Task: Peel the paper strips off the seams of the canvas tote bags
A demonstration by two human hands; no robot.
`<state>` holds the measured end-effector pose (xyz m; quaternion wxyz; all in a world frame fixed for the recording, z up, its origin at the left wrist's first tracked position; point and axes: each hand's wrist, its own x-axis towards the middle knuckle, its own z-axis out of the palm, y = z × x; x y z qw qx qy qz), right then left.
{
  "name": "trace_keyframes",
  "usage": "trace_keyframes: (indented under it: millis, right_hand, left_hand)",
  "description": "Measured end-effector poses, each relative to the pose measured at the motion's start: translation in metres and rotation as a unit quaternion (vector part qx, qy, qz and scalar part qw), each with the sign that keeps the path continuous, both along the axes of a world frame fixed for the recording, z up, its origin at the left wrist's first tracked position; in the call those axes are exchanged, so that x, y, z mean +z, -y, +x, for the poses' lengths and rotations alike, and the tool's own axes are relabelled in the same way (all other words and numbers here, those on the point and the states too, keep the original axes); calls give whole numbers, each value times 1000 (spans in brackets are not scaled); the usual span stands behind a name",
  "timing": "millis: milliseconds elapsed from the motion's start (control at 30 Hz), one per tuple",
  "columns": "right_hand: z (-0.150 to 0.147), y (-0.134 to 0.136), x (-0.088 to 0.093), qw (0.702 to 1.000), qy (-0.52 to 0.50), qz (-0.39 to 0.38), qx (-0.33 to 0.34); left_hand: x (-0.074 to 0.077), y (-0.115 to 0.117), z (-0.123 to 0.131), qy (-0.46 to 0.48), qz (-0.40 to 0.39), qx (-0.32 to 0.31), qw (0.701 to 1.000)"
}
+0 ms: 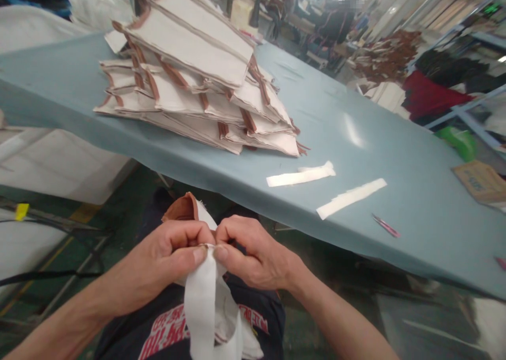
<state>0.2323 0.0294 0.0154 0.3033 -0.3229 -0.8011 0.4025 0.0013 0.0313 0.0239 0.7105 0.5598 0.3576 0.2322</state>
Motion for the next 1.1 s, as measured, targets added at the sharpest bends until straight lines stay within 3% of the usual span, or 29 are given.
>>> trace_keyframes:
  millis: [133, 233, 400, 567, 633, 833, 1100]
  right_hand:
    - [1, 5, -1, 991, 47, 111, -51]
    - [7, 4, 6, 986, 96, 126, -51]
    - [12, -2, 11, 999, 42, 27, 6]
    - [15, -2, 1, 995, 24, -80, 50]
    - [16, -1, -1, 997, 42, -55, 41]
    - [14, 3, 13, 980, 149, 132, -4]
    - [12, -6, 25, 972, 198, 125, -4]
  left_hand:
    - [-22, 7, -1, 32, -41, 14, 999]
    - [-17, 5, 1, 11, -34, -2, 999]
    - [8, -2, 4, -34, 9, -30, 999]
    - [6, -4, -2, -31, -5, -67, 997]
    - [3, -5, -6, -54, 18, -76, 995]
    - [10, -11, -8, -121, 116, -82, 982]
    - [21, -6, 4, -153, 197, -45, 967]
